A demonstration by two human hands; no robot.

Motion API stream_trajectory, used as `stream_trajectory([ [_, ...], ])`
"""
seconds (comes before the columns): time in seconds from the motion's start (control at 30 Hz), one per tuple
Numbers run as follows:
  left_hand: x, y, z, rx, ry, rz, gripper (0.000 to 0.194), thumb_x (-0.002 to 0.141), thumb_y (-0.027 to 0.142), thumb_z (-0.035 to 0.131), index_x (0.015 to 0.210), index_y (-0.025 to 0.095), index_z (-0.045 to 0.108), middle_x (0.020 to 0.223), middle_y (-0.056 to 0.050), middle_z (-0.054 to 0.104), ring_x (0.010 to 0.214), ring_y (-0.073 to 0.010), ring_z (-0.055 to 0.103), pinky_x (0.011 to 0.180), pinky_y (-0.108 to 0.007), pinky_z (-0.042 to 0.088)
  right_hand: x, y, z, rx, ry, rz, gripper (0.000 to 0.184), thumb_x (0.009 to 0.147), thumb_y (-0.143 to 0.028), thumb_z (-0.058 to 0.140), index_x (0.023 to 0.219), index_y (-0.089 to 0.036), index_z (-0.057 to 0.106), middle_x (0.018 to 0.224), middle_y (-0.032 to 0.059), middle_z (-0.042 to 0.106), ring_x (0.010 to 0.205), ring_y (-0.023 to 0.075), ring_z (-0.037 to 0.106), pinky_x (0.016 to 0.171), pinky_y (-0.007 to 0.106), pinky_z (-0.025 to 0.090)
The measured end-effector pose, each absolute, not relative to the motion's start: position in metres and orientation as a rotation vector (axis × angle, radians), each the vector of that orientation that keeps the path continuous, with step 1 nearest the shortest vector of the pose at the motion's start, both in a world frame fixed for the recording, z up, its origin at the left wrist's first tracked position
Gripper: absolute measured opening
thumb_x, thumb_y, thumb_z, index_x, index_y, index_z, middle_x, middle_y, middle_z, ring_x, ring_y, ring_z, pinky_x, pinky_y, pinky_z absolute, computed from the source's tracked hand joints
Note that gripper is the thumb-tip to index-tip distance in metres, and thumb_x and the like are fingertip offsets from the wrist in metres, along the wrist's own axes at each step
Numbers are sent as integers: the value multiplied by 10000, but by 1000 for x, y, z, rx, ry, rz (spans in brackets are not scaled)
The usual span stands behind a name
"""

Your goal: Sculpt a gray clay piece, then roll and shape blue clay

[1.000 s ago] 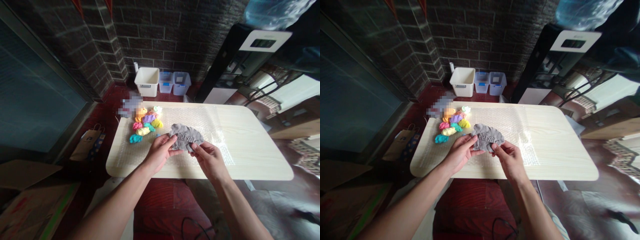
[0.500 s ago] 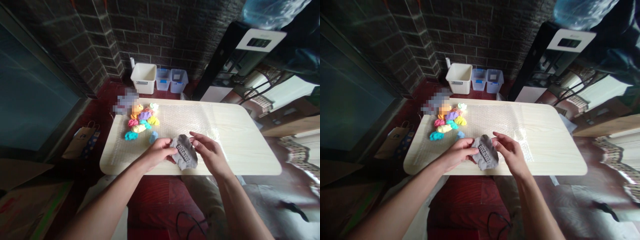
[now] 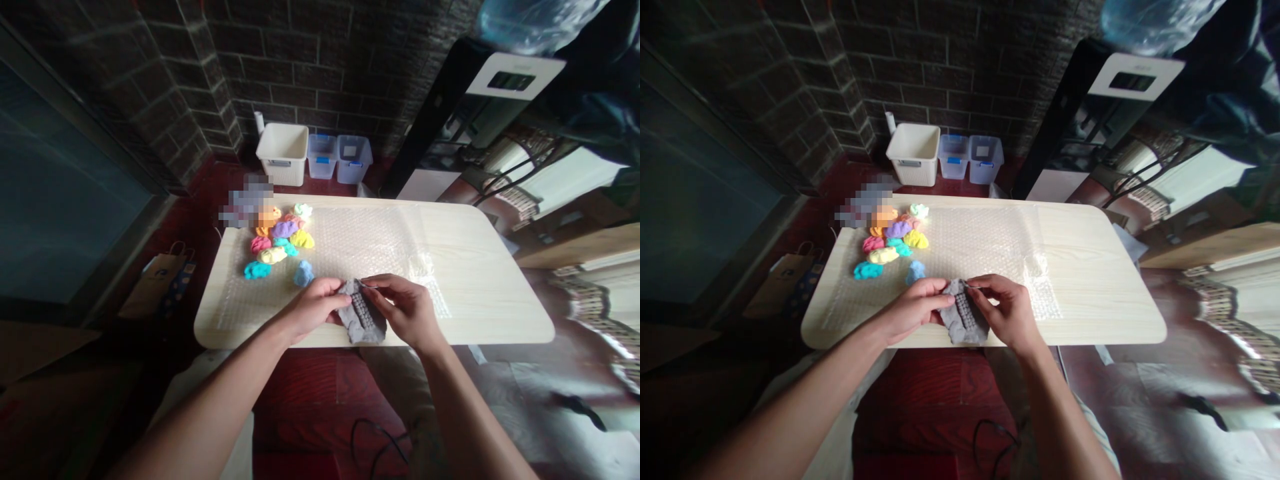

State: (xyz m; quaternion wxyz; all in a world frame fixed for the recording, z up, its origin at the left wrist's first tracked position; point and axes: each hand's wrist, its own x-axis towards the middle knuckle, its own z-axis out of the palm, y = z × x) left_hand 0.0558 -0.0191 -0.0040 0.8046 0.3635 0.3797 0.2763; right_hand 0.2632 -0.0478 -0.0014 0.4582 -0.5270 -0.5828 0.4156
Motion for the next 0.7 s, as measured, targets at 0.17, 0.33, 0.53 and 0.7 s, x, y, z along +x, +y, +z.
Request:
stream_trajectory([
  [0.17, 55, -18, -4, 781, 827, 609, 304, 729, 313, 802, 963, 125, 755, 896, -81, 741, 773, -189, 696, 765, -343, 589, 267, -49, 7, -1272, -1603, 950, 208, 952, -345, 729, 1068, -245, 870, 1051, 110, 839, 976, 292, 773, 845, 403, 606],
  [0.33, 56, -18, 1, 724, 813, 640, 293, 709, 307, 822, 925, 124, 745, 855, -66, 727, 739, -179, 677, 728, -329, 583, 267, -48, 13, -1232, -1685, 914, 232, 993, -344, 675, 1077, -266, 877, 1054, 117, 834, 962, 302, 773, 817, 424, 595],
  [0.53, 58, -20, -2, 753, 855, 671, 363, 782, 477, 831, 861, 145, 707, 775, -36, 675, 668, -142, 612, 603, -236, 492, 260, -51, 21, -1191, -1806, 851, 259, 985, -285, 647, 1116, -275, 870, 1080, 120, 820, 972, 301, 768, 834, 434, 602],
  [0.7, 61, -20, -16, 1012, 922, 791, 382, 893, 515, 746, 935, 135, 739, 779, -19, 645, 675, -121, 536, 589, -216, 378, 253, -53, 15, -1214, -1626, 982, 213, 955, -332, 723, 1103, -262, 860, 1072, 118, 829, 954, 286, 773, 830, 416, 615],
])
